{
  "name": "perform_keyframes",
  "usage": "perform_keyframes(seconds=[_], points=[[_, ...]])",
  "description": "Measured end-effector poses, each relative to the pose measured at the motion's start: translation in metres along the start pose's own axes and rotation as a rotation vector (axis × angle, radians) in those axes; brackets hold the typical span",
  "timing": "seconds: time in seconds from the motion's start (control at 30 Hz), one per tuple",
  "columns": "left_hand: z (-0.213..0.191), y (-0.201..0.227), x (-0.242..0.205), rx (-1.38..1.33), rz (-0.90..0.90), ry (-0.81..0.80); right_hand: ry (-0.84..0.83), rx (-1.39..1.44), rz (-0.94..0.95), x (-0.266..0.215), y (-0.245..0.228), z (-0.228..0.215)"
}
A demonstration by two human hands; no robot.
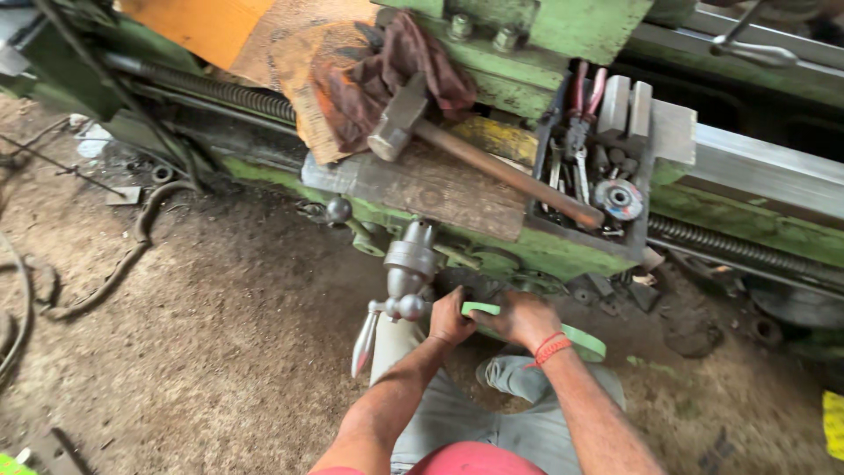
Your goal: The person turns a large green circular handle on a piece of machinery by hand, rotating it back and forth.
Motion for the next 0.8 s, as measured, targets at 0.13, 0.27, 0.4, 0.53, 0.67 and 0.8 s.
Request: perform_keyframes(seconds=[0.13,0.27,0.4,0.53,0.67,0.8], points=[[0.001,-0.001,0.000,0.028,-0.016,0.007,0.020,-0.032,0.022,-0.002,-0.006,-0.003],[-0.002,0.003,0.001,-0.001,-0.022,0.008,0.069,-0.052,-0.038,-0.002,-0.009,-0.002],[-0.005,0.007,0.001,-0.006,-0.038,0.005,0.103,-0.084,-0.066,0.003,-0.008,0.004],[-0.006,0.007,0.001,-0.002,-0.020,0.011,0.099,-0.088,-0.073,0.006,-0.005,0.011],[-0.005,0.006,0.000,0.010,-0.018,0.007,0.112,-0.061,-0.078,0.008,-0.005,0.013],[-0.004,0.004,-0.001,-0.013,-0.029,0.005,0.050,-0.088,-0.046,0.009,-0.007,0.011]])
Point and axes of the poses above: each hand's wrist, its own x-axis towards the middle knuckle, its own z-axis out of the palm, y = z × x, the point moved 2 cm from there along x, towards the middle knuckle, and after that the axes turned 4 degrees about z, right-handed, at the moved point
